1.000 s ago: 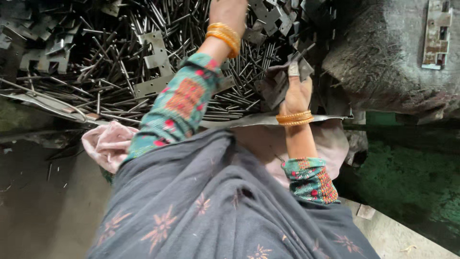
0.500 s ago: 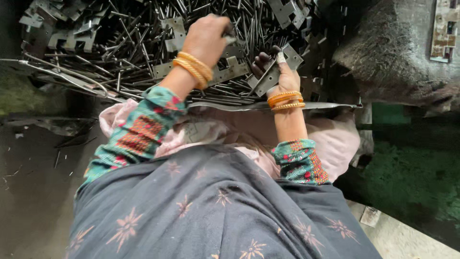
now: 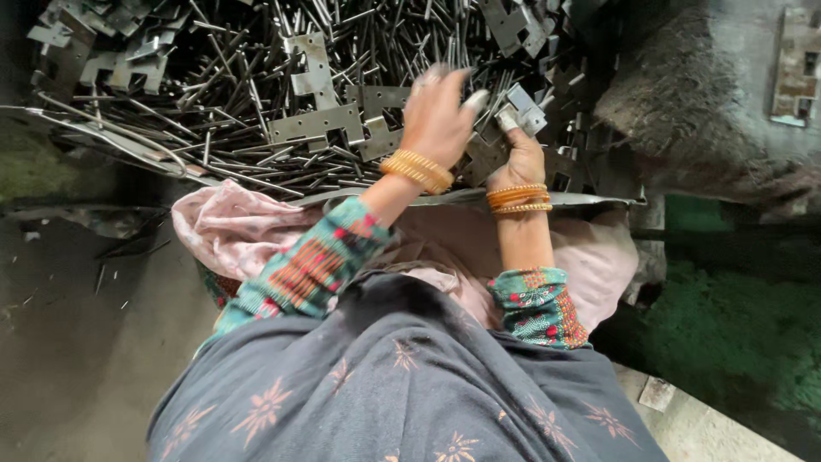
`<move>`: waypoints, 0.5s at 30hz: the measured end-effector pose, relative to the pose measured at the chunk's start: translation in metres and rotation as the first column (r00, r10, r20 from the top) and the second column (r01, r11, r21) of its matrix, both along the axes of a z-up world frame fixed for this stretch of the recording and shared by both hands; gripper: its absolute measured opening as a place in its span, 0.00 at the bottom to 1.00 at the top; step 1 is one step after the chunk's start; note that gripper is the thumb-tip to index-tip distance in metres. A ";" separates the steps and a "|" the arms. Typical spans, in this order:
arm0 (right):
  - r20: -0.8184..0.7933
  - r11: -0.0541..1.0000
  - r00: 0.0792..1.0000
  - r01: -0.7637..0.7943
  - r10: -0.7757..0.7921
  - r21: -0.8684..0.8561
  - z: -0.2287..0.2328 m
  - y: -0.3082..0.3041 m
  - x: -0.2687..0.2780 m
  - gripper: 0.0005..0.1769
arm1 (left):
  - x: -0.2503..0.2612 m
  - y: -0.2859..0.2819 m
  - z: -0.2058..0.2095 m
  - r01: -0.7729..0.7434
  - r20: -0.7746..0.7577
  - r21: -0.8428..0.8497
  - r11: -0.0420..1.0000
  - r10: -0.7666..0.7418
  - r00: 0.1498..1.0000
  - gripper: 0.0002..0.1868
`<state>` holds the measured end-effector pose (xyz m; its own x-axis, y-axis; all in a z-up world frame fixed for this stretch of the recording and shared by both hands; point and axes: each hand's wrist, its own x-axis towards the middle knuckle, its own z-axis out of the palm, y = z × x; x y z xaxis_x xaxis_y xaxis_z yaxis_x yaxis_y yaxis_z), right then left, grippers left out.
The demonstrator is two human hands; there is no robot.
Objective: The person repeatedly picks up small metal parts from a large pile and places them into a cloth bag. The hands work continuously, handling the parts one at a time or in small groups, without using any tools.
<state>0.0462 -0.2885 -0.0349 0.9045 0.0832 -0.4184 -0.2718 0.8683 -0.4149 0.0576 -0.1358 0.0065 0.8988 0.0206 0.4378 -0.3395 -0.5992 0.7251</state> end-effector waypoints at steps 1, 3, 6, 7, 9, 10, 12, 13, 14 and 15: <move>0.044 0.999 0.999 -0.029 0.030 -0.029 0.001 0.006 0.001 0.16 | -0.010 0.009 -0.007 -0.035 -0.007 -0.043 0.998 0.034 0.999 0.23; 0.120 0.991 0.990 -0.064 0.078 -0.114 0.005 0.032 0.003 0.15 | -0.030 0.039 -0.011 0.158 -0.286 -0.424 0.892 -0.297 0.911 0.19; 0.184 0.973 0.976 -0.078 0.119 -0.217 0.019 0.077 -0.008 0.14 | -0.052 0.080 0.003 0.014 -0.506 -0.655 0.756 -0.452 0.734 0.17; 0.191 0.974 0.970 -0.109 0.148 -0.199 0.022 0.091 -0.012 0.15 | -0.058 0.093 0.009 0.004 -0.503 -0.687 0.727 -0.479 0.719 0.17; 0.170 0.984 0.972 -0.149 0.164 -0.101 0.024 0.111 -0.021 0.17 | -0.072 0.108 0.019 -0.016 -0.493 -0.749 0.662 -0.542 0.681 0.18; 0.149 0.987 0.976 -0.158 0.159 -0.019 0.023 0.120 -0.023 0.18 | -0.077 0.114 0.024 0.038 -0.521 -0.540 0.840 -0.370 0.770 0.18; 0.137 0.984 0.979 -0.163 0.152 0.073 0.019 0.131 -0.023 0.22 | -0.088 0.118 0.031 0.030 -0.400 -0.011 0.999 -0.032 0.916 0.20; 0.146 0.983 0.978 -0.163 0.150 0.082 0.016 0.134 -0.022 0.24 | -0.092 0.118 0.034 0.020 -0.379 0.011 1.000 -0.015 0.925 0.21; 0.153 0.983 0.978 -0.159 0.145 0.088 0.012 0.133 -0.022 0.27 | -0.098 0.113 0.036 0.013 -0.359 0.028 1.000 -0.002 0.933 0.22; 0.136 0.989 0.985 -0.116 0.104 0.087 0.008 0.131 -0.023 0.25 | -0.102 0.110 0.038 0.005 -0.338 0.046 0.999 0.011 0.941 0.23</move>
<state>0.0237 -0.1575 -0.0270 0.9341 0.2185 -0.2824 -0.3164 0.8730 -0.3711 -0.0447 -0.0261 0.0449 0.9941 0.0103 0.1083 -0.0772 -0.6349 0.7687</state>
